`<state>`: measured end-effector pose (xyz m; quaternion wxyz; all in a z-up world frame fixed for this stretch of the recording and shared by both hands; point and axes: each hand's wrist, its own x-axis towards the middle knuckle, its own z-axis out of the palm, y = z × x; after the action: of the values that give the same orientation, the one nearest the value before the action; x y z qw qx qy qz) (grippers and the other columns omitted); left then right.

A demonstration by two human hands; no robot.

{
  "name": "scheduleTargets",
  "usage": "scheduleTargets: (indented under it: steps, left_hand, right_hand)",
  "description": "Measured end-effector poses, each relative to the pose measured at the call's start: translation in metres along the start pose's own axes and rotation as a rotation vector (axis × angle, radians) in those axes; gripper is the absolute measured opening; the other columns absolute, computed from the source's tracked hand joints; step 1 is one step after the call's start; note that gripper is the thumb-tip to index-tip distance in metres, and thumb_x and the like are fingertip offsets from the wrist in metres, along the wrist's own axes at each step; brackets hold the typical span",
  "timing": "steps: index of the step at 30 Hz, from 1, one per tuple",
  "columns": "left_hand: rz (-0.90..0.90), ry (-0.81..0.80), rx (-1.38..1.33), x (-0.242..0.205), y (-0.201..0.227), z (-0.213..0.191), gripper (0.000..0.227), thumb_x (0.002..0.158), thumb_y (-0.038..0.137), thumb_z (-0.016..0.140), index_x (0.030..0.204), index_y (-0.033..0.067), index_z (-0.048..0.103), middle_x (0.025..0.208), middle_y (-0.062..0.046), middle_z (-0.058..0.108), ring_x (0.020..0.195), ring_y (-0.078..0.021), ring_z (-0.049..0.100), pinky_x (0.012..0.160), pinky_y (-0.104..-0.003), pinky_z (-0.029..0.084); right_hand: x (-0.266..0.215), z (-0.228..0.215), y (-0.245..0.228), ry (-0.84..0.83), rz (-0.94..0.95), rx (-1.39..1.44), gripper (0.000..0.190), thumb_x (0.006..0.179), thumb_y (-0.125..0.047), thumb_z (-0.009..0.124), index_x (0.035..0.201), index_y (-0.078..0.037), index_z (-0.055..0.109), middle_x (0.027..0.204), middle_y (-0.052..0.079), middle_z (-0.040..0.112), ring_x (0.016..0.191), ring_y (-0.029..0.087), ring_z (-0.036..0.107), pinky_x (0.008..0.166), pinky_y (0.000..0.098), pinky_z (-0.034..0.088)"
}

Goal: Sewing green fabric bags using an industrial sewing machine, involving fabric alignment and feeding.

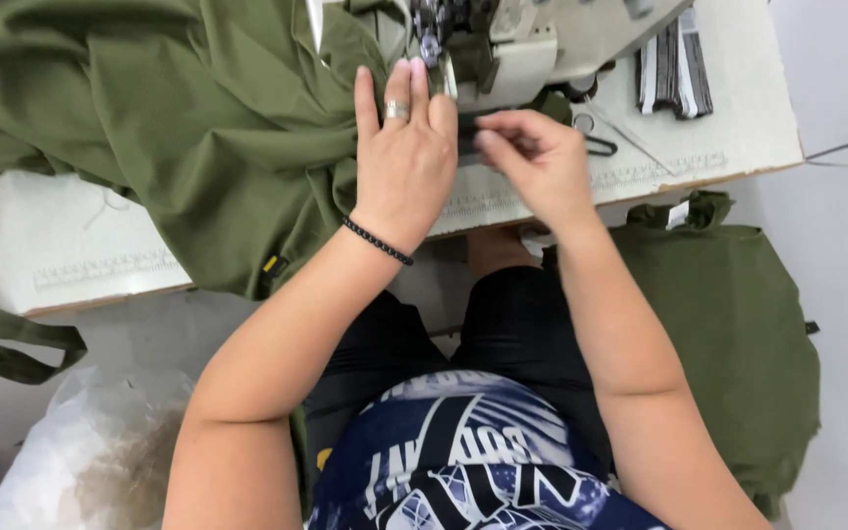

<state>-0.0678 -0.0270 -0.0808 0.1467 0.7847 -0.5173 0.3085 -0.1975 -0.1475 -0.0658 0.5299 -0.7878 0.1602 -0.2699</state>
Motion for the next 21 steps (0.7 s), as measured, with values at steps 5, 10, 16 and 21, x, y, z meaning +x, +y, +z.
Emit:
scheduleTargets:
  steps: [5,10,16,21]
  left_hand:
    - [-0.033,-0.001,-0.029,0.002,0.002,0.002,0.019,0.105,0.003,0.05,0.088,0.0104,0.053,0.131,-0.027,0.071,0.132,-0.0386,0.06,0.118,-0.065,0.026]
    - [-0.066,0.042,-0.082,0.012,-0.01,0.02,0.017,0.101,-0.004,0.051,0.09,0.0082,0.051,0.127,-0.025,0.073,0.128,-0.0366,0.06,0.116,-0.065,0.028]
    - [-0.077,-0.042,-0.259,0.02,-0.022,0.024,0.017,0.083,-0.007,0.048,0.095,0.0018,0.056,0.121,-0.026,0.074,0.125,-0.0415,0.057,0.114,-0.066,0.025]
    - [-0.118,-0.12,-0.328,0.027,-0.03,0.027,0.011,0.081,-0.003,0.052,0.09,0.0037,0.054,0.124,-0.025,0.073,0.126,-0.0464,0.058,0.115,-0.068,0.019]
  right_hand:
    - [-0.016,-0.031,0.023,0.048,0.171,-0.096,0.015,0.101,-0.013,0.071,0.113,-0.005,0.072,0.096,0.007,0.075,0.08,0.013,0.073,0.073,0.0216,0.063]
    - [-0.012,-0.058,0.065,0.182,-0.13,-0.501,0.015,0.098,-0.004,0.072,0.112,0.002,0.074,0.104,0.015,0.077,0.09,0.022,0.074,0.073,0.0305,0.063]
    - [-0.026,-0.087,0.117,0.141,-0.136,-1.077,0.021,0.104,-0.024,0.075,0.116,-0.007,0.08,0.109,0.012,0.069,0.096,0.039,0.058,0.069,0.05,0.049]
    - [-0.019,-0.097,0.132,0.088,-0.023,-0.887,0.028,0.102,-0.021,0.076,0.123,-0.003,0.075,0.106,0.015,0.064,0.105,0.036,0.057,0.083,0.0472,0.052]
